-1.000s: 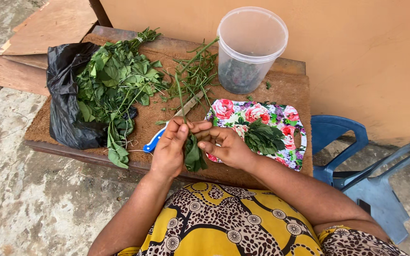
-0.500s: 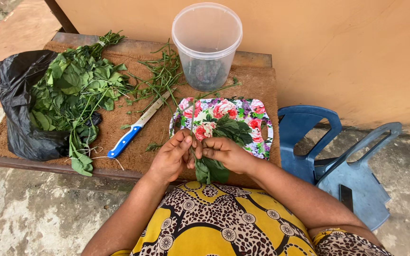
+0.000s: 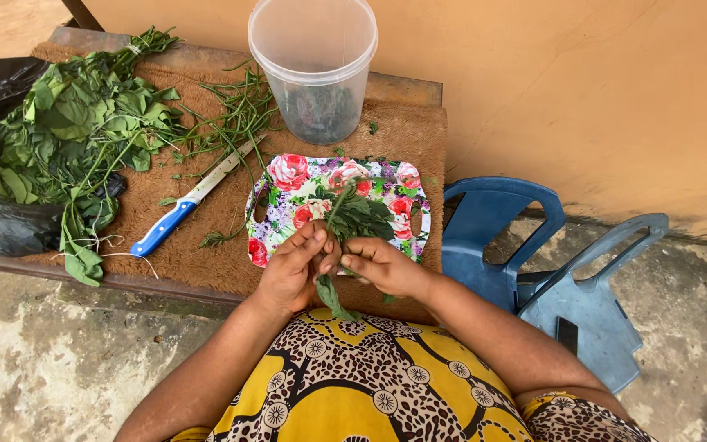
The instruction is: The person plucks leaves from vegetable stems by hand, places the leaves onto a tray, and cuts bundles of greens using a knife.
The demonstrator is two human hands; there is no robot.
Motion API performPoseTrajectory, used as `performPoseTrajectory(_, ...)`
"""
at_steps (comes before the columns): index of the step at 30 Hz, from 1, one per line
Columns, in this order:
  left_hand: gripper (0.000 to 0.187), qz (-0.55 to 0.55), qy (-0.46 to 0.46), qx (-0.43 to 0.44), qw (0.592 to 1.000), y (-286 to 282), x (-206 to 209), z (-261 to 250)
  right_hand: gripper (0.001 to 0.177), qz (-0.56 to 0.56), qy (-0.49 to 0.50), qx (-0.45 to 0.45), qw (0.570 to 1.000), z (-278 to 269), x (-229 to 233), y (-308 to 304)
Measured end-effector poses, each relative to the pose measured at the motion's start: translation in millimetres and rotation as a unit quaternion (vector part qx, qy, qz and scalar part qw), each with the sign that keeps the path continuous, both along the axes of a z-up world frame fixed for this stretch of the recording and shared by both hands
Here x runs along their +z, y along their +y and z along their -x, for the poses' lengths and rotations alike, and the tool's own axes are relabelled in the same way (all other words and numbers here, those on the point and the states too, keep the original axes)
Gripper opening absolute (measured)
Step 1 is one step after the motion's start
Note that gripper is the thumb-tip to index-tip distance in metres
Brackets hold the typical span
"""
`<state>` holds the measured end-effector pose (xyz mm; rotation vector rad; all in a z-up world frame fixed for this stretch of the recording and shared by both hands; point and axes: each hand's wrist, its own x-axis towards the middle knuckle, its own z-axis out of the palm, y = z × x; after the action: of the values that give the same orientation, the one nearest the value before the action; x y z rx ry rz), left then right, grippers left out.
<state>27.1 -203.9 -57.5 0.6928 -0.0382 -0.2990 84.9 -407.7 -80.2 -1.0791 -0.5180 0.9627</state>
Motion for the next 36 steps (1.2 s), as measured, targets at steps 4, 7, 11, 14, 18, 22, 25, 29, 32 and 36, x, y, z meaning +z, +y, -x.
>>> performPoseTrajectory(4, 0.024, -0.125, -0.025, 0.041, 0.991, -14.6, -7.7, 0.8, 0.028, 0.045, -0.409, -0.021, 0.911, -10.8, -3.7, -18.6)
performPoseTrajectory(7, 0.028, -0.024, -0.039, -0.003, 0.999, -20.4, -15.3, 6.9, 0.029, -0.084, -0.187, 0.086, 0.975, -5.5, -35.1, -24.8)
performPoseTrajectory(11, 0.029, 0.073, -0.001, 0.085, 0.994, -5.1, -6.2, 4.0, 0.034, -0.233, 0.087, 0.129, 0.960, -14.6, -62.3, -21.9)
performPoseTrajectory(14, 0.027, 0.063, -0.021, 0.124, 0.990, 10.1, 7.7, 5.6, 0.030, 0.016, -0.122, -0.080, 0.989, -53.8, -51.2, -32.8)
performPoseTrajectory(18, 0.026, 0.056, 0.009, 0.165, 0.985, 28.5, 17.3, 12.2, 0.023, 0.059, -0.354, -0.163, 0.919, -85.0, -25.9, -47.2)
performPoseTrajectory(22, 0.024, 0.036, 0.012, 0.160, 0.986, 44.3, 21.2, 11.0, 0.016, 0.222, -0.502, -0.222, 0.806, -92.7, -18.5, -8.4)
performPoseTrajectory(25, 0.024, 0.033, 0.002, 0.150, 0.988, 57.6, 21.0, 7.7, 0.020, 0.205, -0.550, -0.232, 0.776, -95.3, -31.0, 25.0)
performPoseTrajectory(29, 0.023, 0.035, 0.004, 0.128, 0.991, 73.3, 16.5, 8.2, 0.022, 0.237, -0.548, -0.268, 0.756, -82.1, -50.4, 41.8)
performPoseTrajectory(32, 0.023, 0.020, 0.025, 0.133, 0.991, 85.8, 14.6, 8.4, 0.029, 0.228, -0.674, -0.294, 0.638, -76.0, -33.2, 40.2)
performPoseTrajectory(36, 0.020, 0.026, 0.005, 0.130, 0.991, 92.6, 10.9, 1.4, 0.023, 0.292, -0.613, -0.293, 0.673, -56.8, 6.3, 36.2)
